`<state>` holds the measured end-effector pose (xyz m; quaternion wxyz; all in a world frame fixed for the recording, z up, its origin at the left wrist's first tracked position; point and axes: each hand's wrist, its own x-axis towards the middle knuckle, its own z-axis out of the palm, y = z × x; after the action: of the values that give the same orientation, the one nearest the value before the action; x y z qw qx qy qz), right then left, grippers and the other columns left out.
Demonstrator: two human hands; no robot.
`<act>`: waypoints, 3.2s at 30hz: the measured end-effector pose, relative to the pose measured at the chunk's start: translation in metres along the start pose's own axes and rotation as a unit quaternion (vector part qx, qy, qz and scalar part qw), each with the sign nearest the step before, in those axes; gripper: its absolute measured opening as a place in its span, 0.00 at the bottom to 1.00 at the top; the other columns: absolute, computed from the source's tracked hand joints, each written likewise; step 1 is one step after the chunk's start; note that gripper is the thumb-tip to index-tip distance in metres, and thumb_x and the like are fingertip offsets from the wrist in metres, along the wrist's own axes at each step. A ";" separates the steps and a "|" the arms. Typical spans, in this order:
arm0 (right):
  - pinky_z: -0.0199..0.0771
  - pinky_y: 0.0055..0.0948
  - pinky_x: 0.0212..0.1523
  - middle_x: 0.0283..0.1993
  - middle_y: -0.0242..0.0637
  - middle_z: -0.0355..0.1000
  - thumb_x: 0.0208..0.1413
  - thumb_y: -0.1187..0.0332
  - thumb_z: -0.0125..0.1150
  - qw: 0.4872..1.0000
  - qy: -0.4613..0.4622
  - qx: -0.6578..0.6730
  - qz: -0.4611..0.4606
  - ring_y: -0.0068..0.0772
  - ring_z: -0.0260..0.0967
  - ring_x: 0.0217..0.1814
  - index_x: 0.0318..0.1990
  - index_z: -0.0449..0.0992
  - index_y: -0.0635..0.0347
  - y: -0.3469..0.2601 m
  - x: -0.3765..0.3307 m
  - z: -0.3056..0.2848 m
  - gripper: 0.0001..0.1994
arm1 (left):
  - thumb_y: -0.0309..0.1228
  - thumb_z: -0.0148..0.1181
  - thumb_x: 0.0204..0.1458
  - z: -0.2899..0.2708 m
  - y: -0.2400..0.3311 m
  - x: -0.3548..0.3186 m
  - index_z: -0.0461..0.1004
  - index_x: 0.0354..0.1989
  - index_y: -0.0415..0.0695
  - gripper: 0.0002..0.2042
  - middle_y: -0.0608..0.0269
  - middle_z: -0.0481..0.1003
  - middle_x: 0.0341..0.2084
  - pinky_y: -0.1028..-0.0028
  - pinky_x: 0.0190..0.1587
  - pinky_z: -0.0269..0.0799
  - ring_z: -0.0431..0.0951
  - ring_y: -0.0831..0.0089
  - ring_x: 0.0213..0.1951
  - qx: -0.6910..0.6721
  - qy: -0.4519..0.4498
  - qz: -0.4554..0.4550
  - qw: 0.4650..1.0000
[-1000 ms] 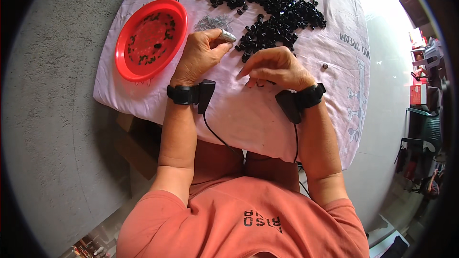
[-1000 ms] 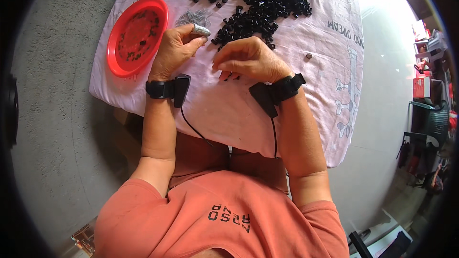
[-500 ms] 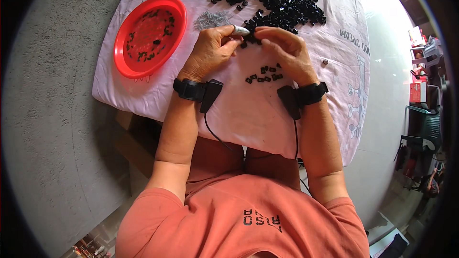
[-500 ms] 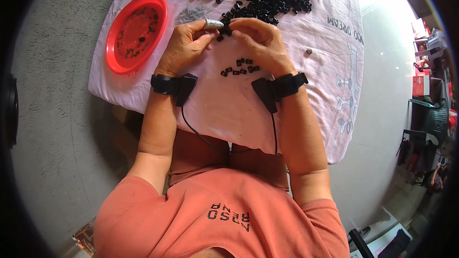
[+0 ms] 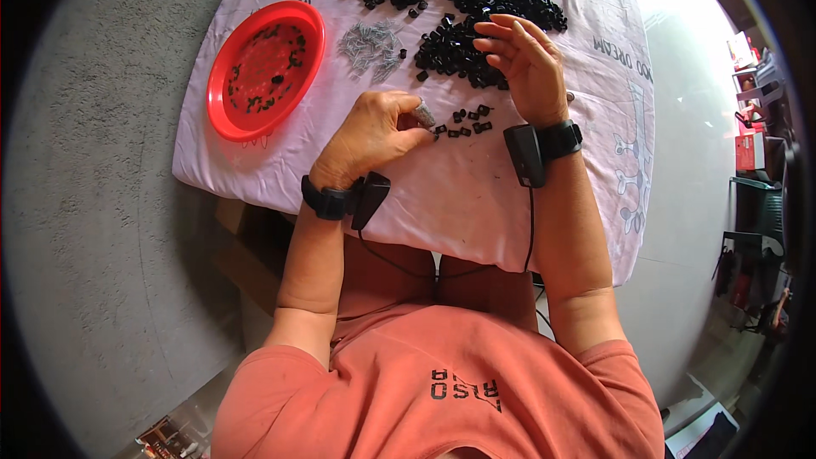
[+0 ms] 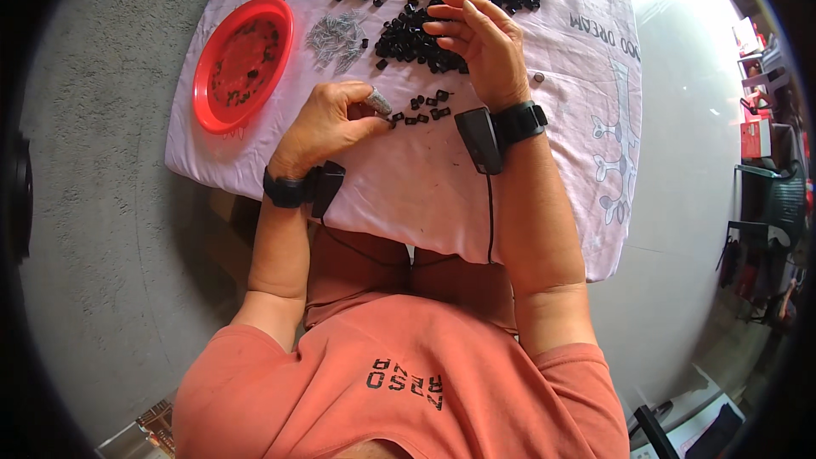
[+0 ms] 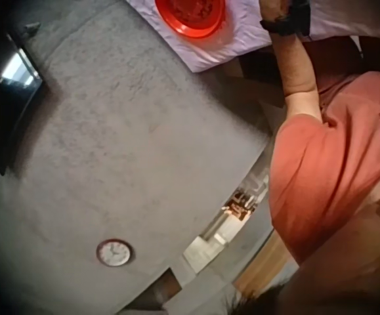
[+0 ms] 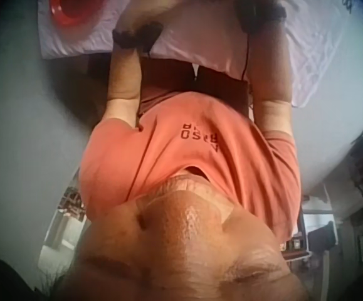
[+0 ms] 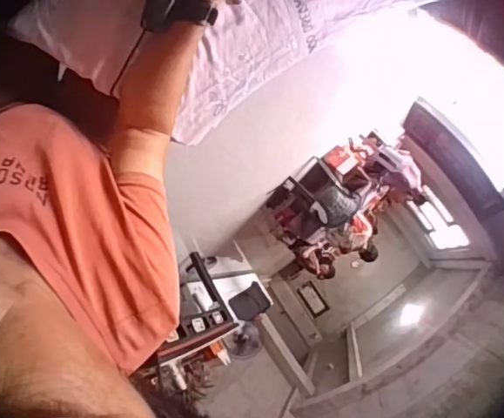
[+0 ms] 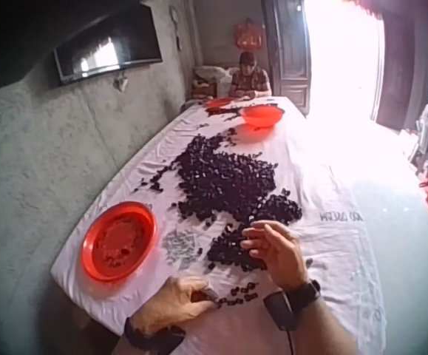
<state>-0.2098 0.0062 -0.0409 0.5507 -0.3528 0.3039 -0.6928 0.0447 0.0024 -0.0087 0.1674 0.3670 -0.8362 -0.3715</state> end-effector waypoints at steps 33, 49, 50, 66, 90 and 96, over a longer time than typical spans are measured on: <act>0.80 0.21 0.37 0.35 0.35 0.81 0.62 0.66 0.64 0.963 -0.151 -0.190 0.118 0.24 0.80 0.36 0.42 0.81 0.63 -0.002 -0.011 0.027 0.09 | 0.21 0.67 0.52 0.031 0.021 0.021 0.79 0.37 0.39 0.06 0.65 0.81 0.30 0.79 0.36 0.74 0.79 0.82 0.32 -0.166 0.292 -0.007 0.942; 0.81 0.21 0.35 0.37 0.38 0.80 0.63 0.70 0.61 0.983 -0.081 -0.145 0.076 0.28 0.81 0.37 0.43 0.78 0.64 0.008 -0.005 0.023 0.07 | 0.19 0.60 0.53 -0.011 -0.042 -0.001 0.78 0.40 0.38 0.07 0.62 0.81 0.29 0.75 0.34 0.75 0.79 0.79 0.28 -0.031 0.370 -0.045 0.927; 0.81 0.21 0.35 0.37 0.38 0.80 0.63 0.71 0.61 0.982 -0.084 -0.148 0.076 0.28 0.82 0.37 0.44 0.78 0.65 0.008 -0.005 0.023 0.07 | 0.19 0.60 0.53 -0.011 -0.045 -0.003 0.78 0.40 0.38 0.07 0.62 0.81 0.28 0.76 0.33 0.74 0.78 0.79 0.28 -0.026 0.369 -0.043 0.928; 0.81 0.20 0.39 0.38 0.37 0.80 0.63 0.74 0.60 0.978 -0.093 -0.159 0.098 0.25 0.80 0.37 0.47 0.80 0.66 0.008 -0.006 0.027 0.08 | 0.19 0.58 0.49 -0.007 -0.034 0.004 0.77 0.36 0.38 0.06 0.52 0.81 0.27 0.67 0.34 0.75 0.82 0.61 0.29 0.059 0.273 -0.023 0.960; 0.81 0.21 0.40 0.39 0.35 0.80 0.63 0.73 0.61 0.972 -0.120 -0.178 0.093 0.23 0.80 0.38 0.48 0.79 0.63 0.012 -0.004 0.024 0.09 | 0.24 0.62 0.48 -0.009 -0.037 0.021 0.80 0.36 0.39 0.07 0.55 0.83 0.28 0.69 0.37 0.77 0.84 0.66 0.30 0.123 0.269 -0.051 0.954; 0.81 0.20 0.41 0.39 0.35 0.80 0.63 0.73 0.61 0.972 -0.126 -0.176 0.091 0.23 0.79 0.38 0.48 0.79 0.64 0.013 -0.004 0.024 0.09 | 0.26 0.62 0.46 -0.008 -0.040 0.030 0.78 0.32 0.39 0.06 0.52 0.81 0.23 0.66 0.35 0.77 0.84 0.59 0.29 0.208 0.262 -0.074 0.940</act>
<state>-0.1825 0.0067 -0.0382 0.5747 -0.4991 0.3806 -0.5252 0.0485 -0.0413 -0.0329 0.2723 0.5387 -0.7920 -0.0913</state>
